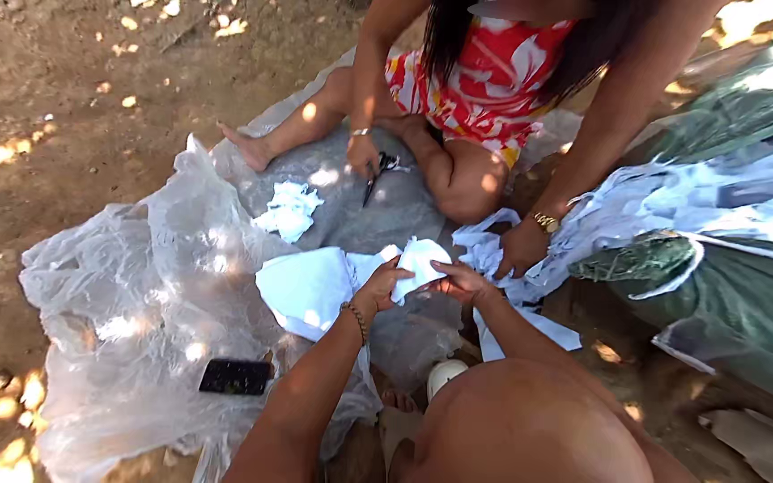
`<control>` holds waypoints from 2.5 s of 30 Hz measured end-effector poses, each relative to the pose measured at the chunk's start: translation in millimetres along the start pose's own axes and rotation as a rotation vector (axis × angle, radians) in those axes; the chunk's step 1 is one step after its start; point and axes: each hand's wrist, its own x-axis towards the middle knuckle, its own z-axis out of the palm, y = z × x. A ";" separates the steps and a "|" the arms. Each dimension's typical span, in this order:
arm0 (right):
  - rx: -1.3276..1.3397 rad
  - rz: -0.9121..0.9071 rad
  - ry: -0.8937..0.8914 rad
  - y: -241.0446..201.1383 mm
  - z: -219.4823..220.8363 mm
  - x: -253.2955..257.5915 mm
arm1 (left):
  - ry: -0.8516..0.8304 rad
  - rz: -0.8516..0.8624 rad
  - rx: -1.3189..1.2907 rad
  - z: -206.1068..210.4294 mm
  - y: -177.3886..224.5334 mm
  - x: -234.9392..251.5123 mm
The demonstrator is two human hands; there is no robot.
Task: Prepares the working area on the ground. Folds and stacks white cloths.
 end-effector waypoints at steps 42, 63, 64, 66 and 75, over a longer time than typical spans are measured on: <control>0.122 0.498 0.516 105.1 60.1 43.9 | -0.154 -0.280 1.516 -79.2 10.8 108.3; -0.412 0.199 -0.101 81.3 155.5 101.9 | 0.760 0.148 0.423 -150.2 -49.9 -77.3; -0.409 0.224 -0.088 82.1 157.5 106.3 | 0.844 0.146 0.437 -153.1 -50.0 -79.2; -0.329 0.288 -0.100 78.2 145.9 105.0 | 1.074 0.182 0.395 -160.9 -54.7 -83.6; -0.012 0.048 0.197 43.4 -8.1 37.1 | 1.060 0.027 -0.056 -207.4 -80.8 -75.2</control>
